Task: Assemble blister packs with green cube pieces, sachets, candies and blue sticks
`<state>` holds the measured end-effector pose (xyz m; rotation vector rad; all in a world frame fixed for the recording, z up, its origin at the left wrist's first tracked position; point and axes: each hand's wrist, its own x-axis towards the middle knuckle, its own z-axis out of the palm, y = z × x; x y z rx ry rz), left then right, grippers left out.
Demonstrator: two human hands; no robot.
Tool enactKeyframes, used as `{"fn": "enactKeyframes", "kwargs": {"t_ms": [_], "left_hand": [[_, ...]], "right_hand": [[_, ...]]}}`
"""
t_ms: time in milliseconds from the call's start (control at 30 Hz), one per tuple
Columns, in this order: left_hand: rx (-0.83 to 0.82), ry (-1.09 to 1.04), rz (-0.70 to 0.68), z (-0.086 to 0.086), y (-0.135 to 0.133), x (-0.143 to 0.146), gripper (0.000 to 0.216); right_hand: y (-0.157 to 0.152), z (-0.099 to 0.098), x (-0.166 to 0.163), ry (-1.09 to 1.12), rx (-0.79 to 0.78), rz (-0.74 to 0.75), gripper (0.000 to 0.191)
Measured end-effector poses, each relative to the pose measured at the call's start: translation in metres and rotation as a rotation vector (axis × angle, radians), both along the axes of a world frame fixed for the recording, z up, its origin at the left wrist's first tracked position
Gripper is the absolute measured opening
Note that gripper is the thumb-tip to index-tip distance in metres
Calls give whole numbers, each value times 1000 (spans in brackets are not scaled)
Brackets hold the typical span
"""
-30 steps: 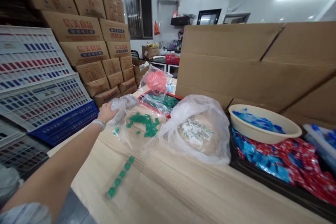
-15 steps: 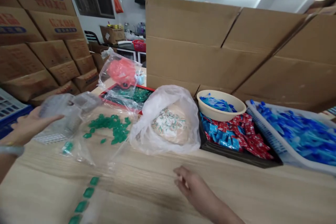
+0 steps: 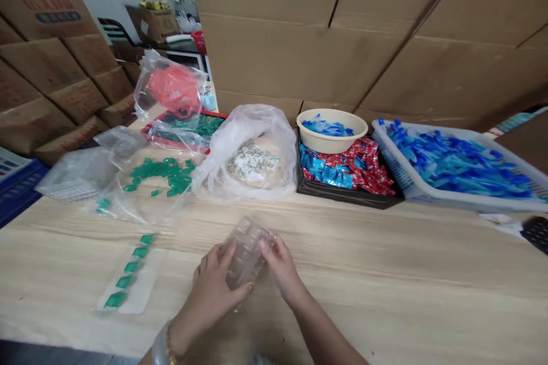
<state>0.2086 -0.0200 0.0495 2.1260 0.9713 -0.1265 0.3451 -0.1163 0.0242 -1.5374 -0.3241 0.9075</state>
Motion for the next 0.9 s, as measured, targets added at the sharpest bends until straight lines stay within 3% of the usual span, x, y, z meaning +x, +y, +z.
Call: {"fn": "enactKeyframes", "kwargs": {"t_ms": [100, 200, 300, 400, 567, 733, 800, 900], "left_hand": [[-67, -153, 62, 3, 22, 7, 86], [-311, -437, 471, 7, 67, 33, 74], [-756, -670, 804, 8, 106, 81, 43], [-894, -720, 976, 9, 122, 134, 18], [-785, -788, 917, 32, 139, 188, 5], [-632, -934, 713, 64, 160, 193, 5], [-568, -895, 619, 61, 155, 183, 9], [-487, -753, 514, 43, 137, 163, 15]], "right_hand": [[-11, -7, 35, -58, -111, -214, 49], [1, -8, 86, -69, -97, -420, 39], [40, -1, 123, 182, -42, -499, 20], [89, 7, 139, 313, -10, -451, 17], [147, 36, 160, 377, 47, -330, 10], [164, 76, 189, 307, 197, -236, 20], [156, 75, 194, 198, 233, -214, 24], [133, 55, 193, 79, 145, -201, 27]]}}
